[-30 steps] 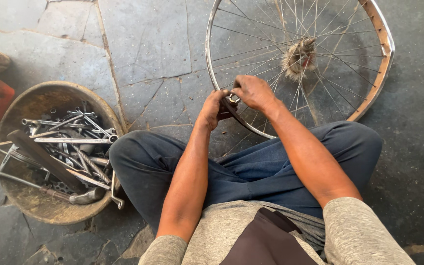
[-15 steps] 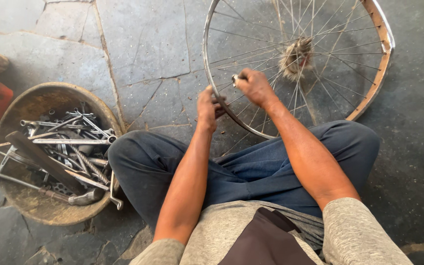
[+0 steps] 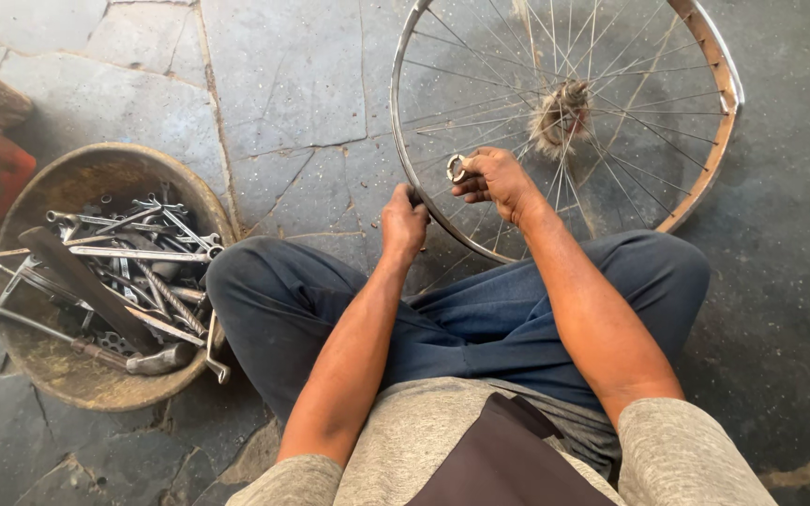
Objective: The person sits on the floor and uses a metal tool to repeatedly tap and adjust the rim of a bicycle wheel. They rotate the wheel to access different sections and continue the tapping process along the rim.
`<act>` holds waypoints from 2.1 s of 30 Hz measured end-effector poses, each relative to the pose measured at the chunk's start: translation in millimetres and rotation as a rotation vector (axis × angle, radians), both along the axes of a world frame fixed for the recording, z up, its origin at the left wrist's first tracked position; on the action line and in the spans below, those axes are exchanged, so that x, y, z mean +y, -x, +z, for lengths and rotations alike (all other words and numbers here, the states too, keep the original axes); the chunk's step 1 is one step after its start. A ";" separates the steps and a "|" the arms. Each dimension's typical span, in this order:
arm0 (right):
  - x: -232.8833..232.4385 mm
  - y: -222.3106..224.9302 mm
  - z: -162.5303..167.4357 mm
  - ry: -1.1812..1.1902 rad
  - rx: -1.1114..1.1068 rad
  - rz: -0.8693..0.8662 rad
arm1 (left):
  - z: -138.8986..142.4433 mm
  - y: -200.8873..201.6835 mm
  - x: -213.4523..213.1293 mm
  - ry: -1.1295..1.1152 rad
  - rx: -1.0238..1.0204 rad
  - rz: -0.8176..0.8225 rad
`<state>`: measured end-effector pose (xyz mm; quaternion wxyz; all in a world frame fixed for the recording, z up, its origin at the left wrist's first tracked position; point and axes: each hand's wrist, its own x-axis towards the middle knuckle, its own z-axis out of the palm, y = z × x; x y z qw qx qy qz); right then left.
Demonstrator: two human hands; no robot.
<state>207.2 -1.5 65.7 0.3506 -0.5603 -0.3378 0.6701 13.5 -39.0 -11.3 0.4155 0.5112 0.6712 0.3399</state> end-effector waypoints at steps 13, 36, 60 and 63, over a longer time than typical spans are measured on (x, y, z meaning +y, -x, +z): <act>-22.2 0.4 -10.7 0.093 -0.154 -0.016 | 8.7 8.1 6.7 0.146 -0.156 -0.128; -18.8 13.0 -32.1 0.131 -0.328 0.017 | 3.8 15.2 9.5 0.194 -0.089 -0.169; -3.3 -1.5 -41.1 -0.007 -1.035 0.364 | 43.6 -9.4 131.1 -0.308 1.172 -0.854; -2.0 -4.9 -59.7 0.024 -0.987 0.414 | 60.8 14.8 164.0 -0.234 1.119 -0.795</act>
